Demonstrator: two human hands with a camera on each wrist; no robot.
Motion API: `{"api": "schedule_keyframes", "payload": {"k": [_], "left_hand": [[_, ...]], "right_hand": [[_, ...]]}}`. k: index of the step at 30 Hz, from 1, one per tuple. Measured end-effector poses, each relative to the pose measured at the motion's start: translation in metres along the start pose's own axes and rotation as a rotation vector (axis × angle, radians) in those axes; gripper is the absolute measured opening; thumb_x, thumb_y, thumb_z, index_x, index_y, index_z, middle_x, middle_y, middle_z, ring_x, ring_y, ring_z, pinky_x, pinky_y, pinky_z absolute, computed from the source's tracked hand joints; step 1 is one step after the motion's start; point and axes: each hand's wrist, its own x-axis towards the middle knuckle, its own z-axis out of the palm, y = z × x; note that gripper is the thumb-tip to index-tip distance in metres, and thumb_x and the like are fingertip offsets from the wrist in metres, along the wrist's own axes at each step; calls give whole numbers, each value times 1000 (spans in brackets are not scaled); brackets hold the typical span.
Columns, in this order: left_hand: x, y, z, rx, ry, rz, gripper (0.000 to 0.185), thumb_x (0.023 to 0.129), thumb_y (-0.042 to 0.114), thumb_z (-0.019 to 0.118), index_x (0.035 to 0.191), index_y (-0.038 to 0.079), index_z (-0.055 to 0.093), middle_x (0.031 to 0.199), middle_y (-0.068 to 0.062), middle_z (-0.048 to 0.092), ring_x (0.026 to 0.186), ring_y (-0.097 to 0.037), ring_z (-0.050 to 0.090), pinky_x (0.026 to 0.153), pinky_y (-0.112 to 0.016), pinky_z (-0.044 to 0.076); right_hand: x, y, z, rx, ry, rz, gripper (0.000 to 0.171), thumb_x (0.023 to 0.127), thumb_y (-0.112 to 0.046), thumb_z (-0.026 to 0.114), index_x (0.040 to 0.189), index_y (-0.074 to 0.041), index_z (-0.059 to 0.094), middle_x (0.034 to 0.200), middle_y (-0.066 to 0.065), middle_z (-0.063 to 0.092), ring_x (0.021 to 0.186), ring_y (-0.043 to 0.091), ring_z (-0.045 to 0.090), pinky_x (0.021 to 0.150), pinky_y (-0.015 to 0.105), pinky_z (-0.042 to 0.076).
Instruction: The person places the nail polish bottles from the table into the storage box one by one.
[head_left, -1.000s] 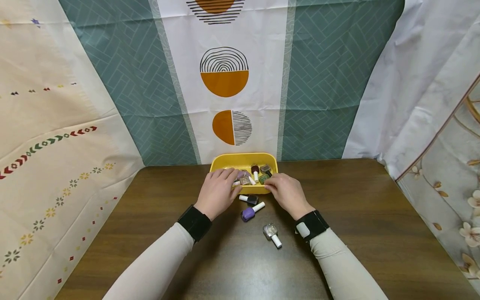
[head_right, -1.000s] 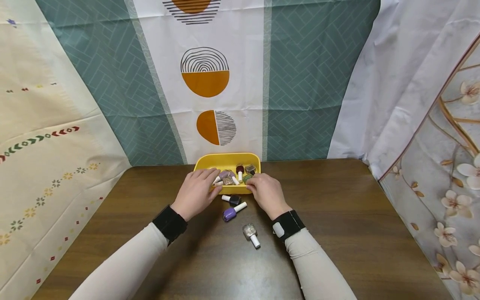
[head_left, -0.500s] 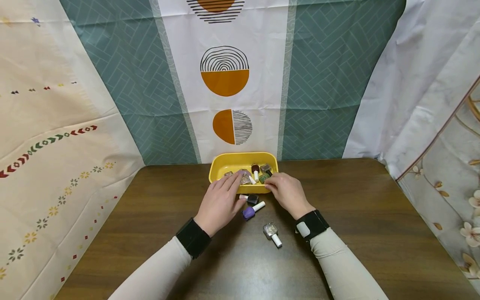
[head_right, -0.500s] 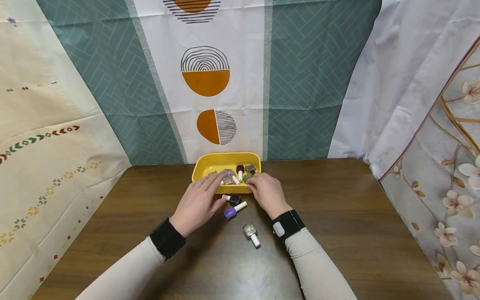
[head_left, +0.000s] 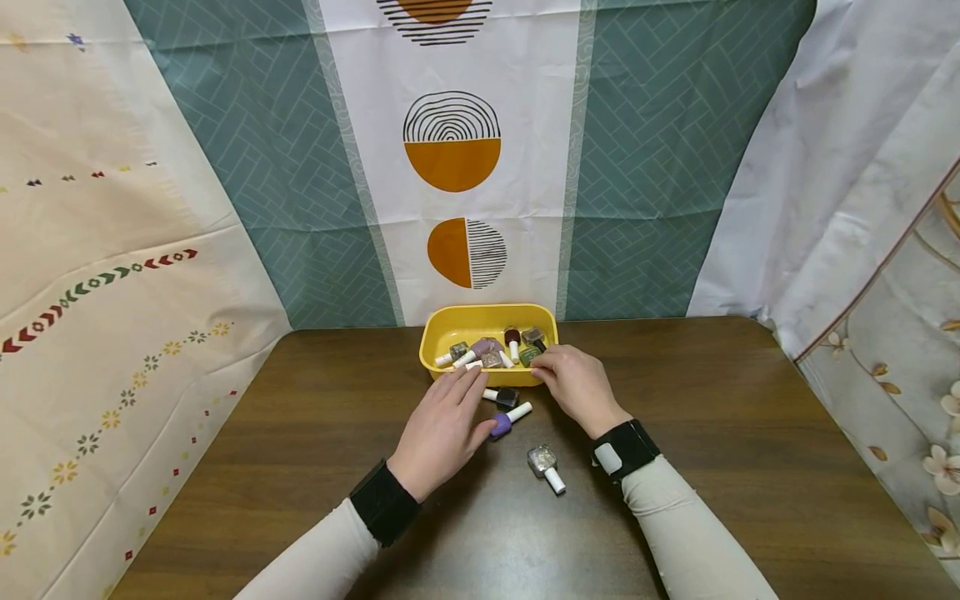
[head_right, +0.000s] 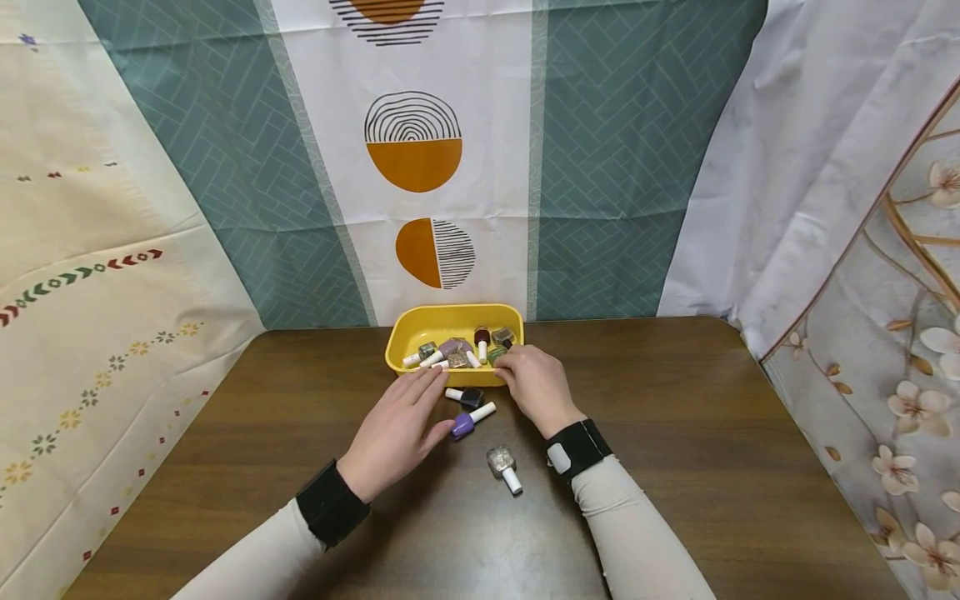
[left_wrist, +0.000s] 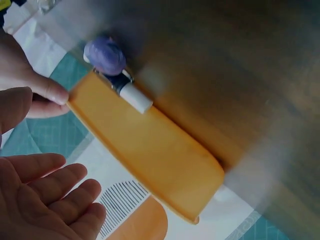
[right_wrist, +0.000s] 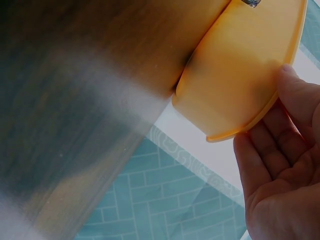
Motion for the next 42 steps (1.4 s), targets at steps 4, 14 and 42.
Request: {"api": "schedule_keyframes", "payload": {"k": [4, 14, 42], "left_hand": [[-6, 3, 5, 13, -15, 17, 73, 104, 39, 79, 158, -2, 55, 159, -20, 58, 149, -36, 53, 128, -50, 35], [-14, 6, 17, 50, -21, 53, 70, 102, 39, 82, 154, -1, 59, 150, -17, 65, 141, -34, 60, 124, -50, 40], [-2, 9, 31, 128, -37, 22, 48, 99, 47, 84, 121, 6, 73, 110, -8, 71, 103, -27, 64, 103, -44, 53]], "right_hand": [[0, 0, 0, 0, -5, 8, 9, 98, -16, 86, 105, -9, 86, 99, 3, 77, 95, 24, 73, 85, 47, 61], [1, 0, -1, 5, -10, 22, 10, 98, -15, 86, 106, -9, 86, 99, 3, 77, 95, 25, 72, 85, 48, 61], [1, 1, 0, 5, -15, 20, 9, 99, -16, 85, 106, -10, 86, 98, 2, 77, 95, 24, 72, 86, 47, 60]]}}
